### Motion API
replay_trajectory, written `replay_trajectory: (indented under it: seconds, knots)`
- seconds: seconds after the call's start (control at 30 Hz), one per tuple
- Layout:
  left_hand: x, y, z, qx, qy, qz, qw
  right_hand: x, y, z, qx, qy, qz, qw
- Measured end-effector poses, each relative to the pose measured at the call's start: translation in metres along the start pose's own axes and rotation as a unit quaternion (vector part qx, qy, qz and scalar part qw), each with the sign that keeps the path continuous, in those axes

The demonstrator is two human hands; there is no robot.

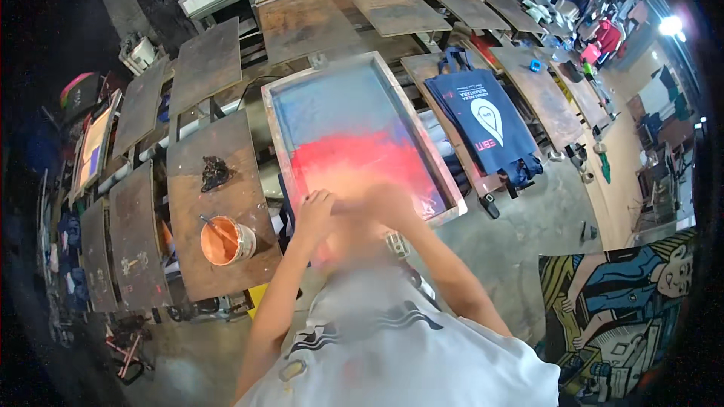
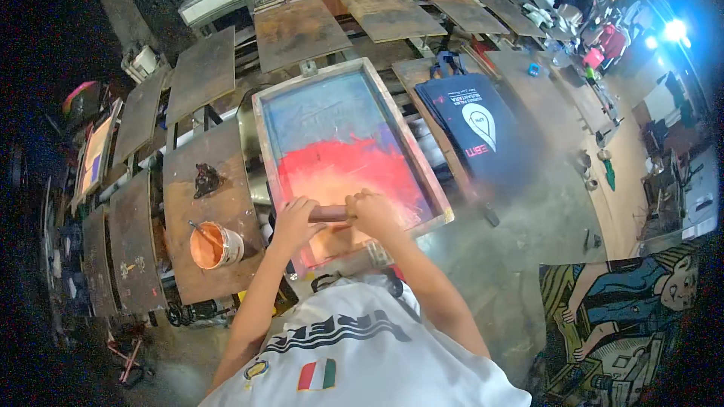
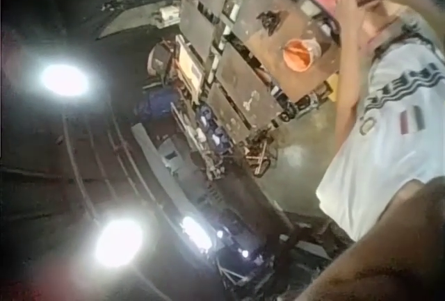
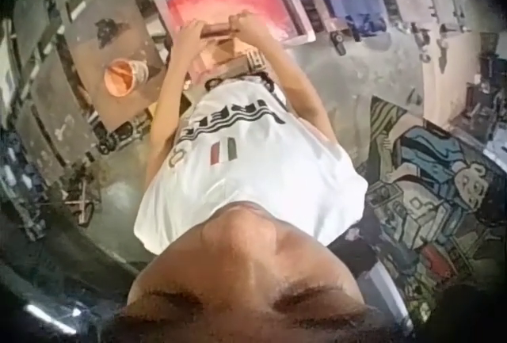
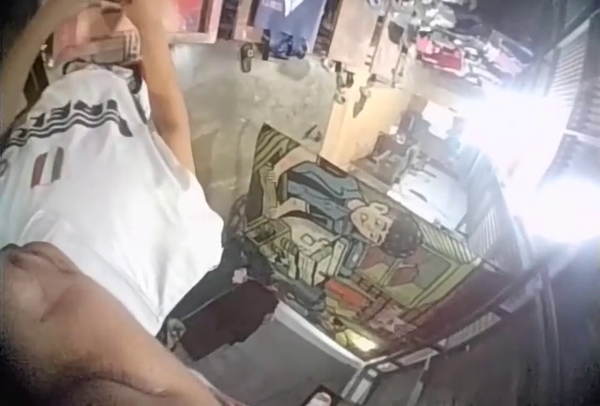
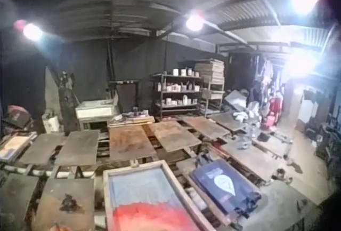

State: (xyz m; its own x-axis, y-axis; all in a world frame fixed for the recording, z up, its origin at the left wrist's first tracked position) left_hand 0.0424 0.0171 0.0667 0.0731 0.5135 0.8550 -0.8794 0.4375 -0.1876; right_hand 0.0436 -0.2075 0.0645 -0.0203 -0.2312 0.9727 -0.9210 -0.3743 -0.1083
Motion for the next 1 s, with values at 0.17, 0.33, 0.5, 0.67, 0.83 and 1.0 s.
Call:
replay_trajectory:
  seconds: [0.17, 0.33, 0.5, 0.67, 0.83, 1.0]
  knots:
    - [-0.039, -0.069, 0.034, -0.108, -0.105, -0.007, 0.989, 0.029, 0.024, 0.055, -0.078, -0.008, 0.001, 0.997]
    - [-0.082, -0.134, 0.081, -0.191, -0.123, -0.046, 0.973, 0.023, 0.063, 0.104, -0.16, -0.022, 0.041, 0.986]
    - [-0.106, -0.166, 0.082, -0.223, -0.165, -0.145, 0.95, -0.002, 0.063, 0.112, -0.225, -0.041, 0.011, 0.973]
    - [-0.09, -0.169, 0.054, -0.199, -0.217, -0.197, 0.935, -0.011, 0.036, 0.095, -0.242, -0.111, -0.009, 0.964]
    - [-0.066, -0.145, 0.023, -0.135, -0.227, -0.193, 0.945, -0.015, 0.017, 0.069, -0.18, -0.153, -0.001, 0.972]
    - [-0.044, -0.119, -0.005, -0.05, -0.178, -0.18, 0.966, -0.002, 0.003, 0.053, -0.096, -0.146, -0.03, 0.984]
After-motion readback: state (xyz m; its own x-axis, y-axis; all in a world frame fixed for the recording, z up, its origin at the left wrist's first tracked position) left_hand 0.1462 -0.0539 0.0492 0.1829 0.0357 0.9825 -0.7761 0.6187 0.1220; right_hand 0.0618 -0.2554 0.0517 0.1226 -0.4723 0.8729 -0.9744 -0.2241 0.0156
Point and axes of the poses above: each hand's wrist, its own y-axis away from the middle knuckle, its own x-axis out of the back of the hand, z = x × y, the point moved 1 cm from there along -y, towards the middle knuckle, and after that the axes turned 6 degrees about y, right-handed, at the moved point
